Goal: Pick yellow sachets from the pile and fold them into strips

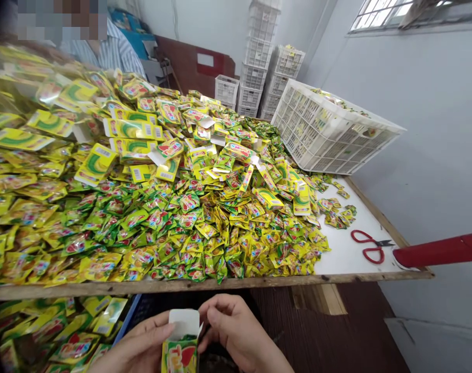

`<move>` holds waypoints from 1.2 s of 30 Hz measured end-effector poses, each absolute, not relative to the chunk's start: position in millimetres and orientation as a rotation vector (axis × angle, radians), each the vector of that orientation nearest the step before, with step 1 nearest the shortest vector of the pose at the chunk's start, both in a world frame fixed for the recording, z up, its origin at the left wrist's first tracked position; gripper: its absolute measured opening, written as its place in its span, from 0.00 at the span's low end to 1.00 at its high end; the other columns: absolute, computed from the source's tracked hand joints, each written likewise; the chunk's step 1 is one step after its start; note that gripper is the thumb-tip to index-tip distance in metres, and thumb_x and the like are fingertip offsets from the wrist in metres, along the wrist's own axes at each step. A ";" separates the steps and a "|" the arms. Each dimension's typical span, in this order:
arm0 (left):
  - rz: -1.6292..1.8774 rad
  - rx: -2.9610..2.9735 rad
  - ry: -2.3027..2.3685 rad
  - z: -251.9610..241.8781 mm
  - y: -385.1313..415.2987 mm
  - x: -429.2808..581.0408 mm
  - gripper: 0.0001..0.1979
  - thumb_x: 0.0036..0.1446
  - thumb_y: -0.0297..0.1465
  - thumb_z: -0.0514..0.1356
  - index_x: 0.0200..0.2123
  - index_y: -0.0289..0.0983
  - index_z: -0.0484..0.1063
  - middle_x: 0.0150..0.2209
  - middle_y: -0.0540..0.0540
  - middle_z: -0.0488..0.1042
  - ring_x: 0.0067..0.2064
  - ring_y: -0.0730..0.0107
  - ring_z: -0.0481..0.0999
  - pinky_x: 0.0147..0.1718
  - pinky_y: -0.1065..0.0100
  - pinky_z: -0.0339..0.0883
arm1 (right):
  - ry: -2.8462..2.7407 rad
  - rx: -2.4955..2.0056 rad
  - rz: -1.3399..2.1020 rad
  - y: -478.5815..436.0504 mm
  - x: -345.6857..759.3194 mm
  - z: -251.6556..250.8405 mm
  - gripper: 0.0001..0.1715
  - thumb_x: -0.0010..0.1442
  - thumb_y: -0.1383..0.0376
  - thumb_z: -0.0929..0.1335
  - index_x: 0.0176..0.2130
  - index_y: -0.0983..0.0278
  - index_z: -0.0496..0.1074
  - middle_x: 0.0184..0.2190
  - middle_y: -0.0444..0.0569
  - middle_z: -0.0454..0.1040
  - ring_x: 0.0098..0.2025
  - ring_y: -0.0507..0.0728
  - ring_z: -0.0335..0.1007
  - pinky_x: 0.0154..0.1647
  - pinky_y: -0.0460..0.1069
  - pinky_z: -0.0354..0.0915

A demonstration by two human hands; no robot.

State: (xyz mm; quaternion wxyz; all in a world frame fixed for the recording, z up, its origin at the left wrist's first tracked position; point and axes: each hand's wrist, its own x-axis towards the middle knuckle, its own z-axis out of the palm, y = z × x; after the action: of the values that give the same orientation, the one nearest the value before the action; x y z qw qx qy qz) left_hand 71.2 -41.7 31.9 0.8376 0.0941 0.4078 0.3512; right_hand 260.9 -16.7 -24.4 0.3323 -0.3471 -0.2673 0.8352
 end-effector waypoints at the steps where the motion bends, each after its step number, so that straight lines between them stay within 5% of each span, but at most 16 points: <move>1: 0.748 0.142 0.858 27.4 -41.1 70.1 0.17 0.50 0.32 0.65 0.44 0.32 0.78 0.39 0.36 0.81 0.41 0.52 0.78 0.43 0.59 0.67 | -0.687 -0.888 2.201 -18.5 261.1 -24.7 0.17 0.51 0.57 0.75 0.35 0.68 0.75 0.29 0.49 0.74 0.27 0.52 0.71 0.28 0.47 0.67; 6: 0.730 0.066 0.857 5.7 -38.6 70.6 0.17 0.37 0.24 0.64 0.36 0.35 0.77 0.31 0.41 0.79 0.36 0.52 0.79 0.38 0.59 0.66 | -0.651 -1.035 2.218 -16.4 244.8 -21.3 0.15 0.39 0.65 0.75 0.29 0.67 0.72 0.21 0.42 0.69 0.19 0.47 0.58 0.18 0.42 0.52; 9: 0.771 0.127 0.888 11.9 -36.8 73.7 0.16 0.39 0.23 0.64 0.37 0.35 0.76 0.33 0.42 0.79 0.37 0.55 0.78 0.39 0.61 0.66 | -0.627 -1.235 2.149 -10.3 230.6 -18.0 0.06 0.39 0.67 0.68 0.23 0.65 0.67 0.14 0.37 0.60 0.16 0.45 0.48 0.15 0.42 0.41; 13: 0.813 0.180 0.895 29.4 -37.4 73.9 0.13 0.45 0.25 0.66 0.38 0.36 0.74 0.36 0.43 0.78 0.40 0.56 0.77 0.40 0.61 0.65 | -0.605 -1.245 2.202 -5.9 230.6 -15.1 0.08 0.35 0.70 0.65 0.24 0.65 0.66 0.15 0.36 0.57 0.16 0.45 0.45 0.15 0.43 0.37; 18: 0.797 0.185 0.827 30.8 -39.1 70.1 0.13 0.45 0.27 0.68 0.36 0.36 0.74 0.34 0.44 0.77 0.39 0.56 0.76 0.39 0.62 0.65 | -0.565 -0.944 2.497 -6.7 246.7 -15.1 0.14 0.39 0.71 0.70 0.31 0.65 0.71 0.22 0.40 0.67 0.17 0.45 0.53 0.17 0.43 0.47; 25: 0.783 0.216 0.915 21.3 -32.5 68.4 0.09 0.47 0.28 0.69 0.34 0.36 0.75 0.33 0.45 0.77 0.36 0.63 0.76 0.38 0.65 0.67 | -0.687 -1.293 2.190 -8.8 235.4 -14.6 0.11 0.39 0.70 0.73 0.28 0.65 0.71 0.21 0.38 0.65 0.19 0.45 0.53 0.15 0.40 0.44; 30: 0.840 0.534 1.325 7.1 -33.5 59.5 0.12 0.46 0.36 0.70 0.34 0.37 0.81 0.34 0.44 0.82 0.39 0.59 0.78 0.41 0.66 0.69 | -0.885 -1.148 2.067 -5.3 242.8 -10.4 0.18 0.53 0.54 0.73 0.36 0.67 0.79 0.28 0.47 0.75 0.26 0.51 0.67 0.23 0.44 0.63; 36: 0.804 0.745 1.409 -6.2 -37.3 62.4 0.14 0.51 0.40 0.66 0.41 0.42 0.82 0.39 0.46 0.83 0.43 0.56 0.79 0.44 0.66 0.70 | -0.852 -1.205 2.058 -2.2 248.5 -9.4 0.18 0.44 0.57 0.78 0.32 0.67 0.80 0.26 0.48 0.77 0.25 0.53 0.70 0.22 0.45 0.66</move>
State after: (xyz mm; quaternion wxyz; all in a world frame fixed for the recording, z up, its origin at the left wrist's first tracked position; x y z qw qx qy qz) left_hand 62.4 -37.3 -6.2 0.6274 0.3248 0.6148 0.3507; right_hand 248.5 -2.2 -9.4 0.3001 -0.4540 -0.3208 0.7752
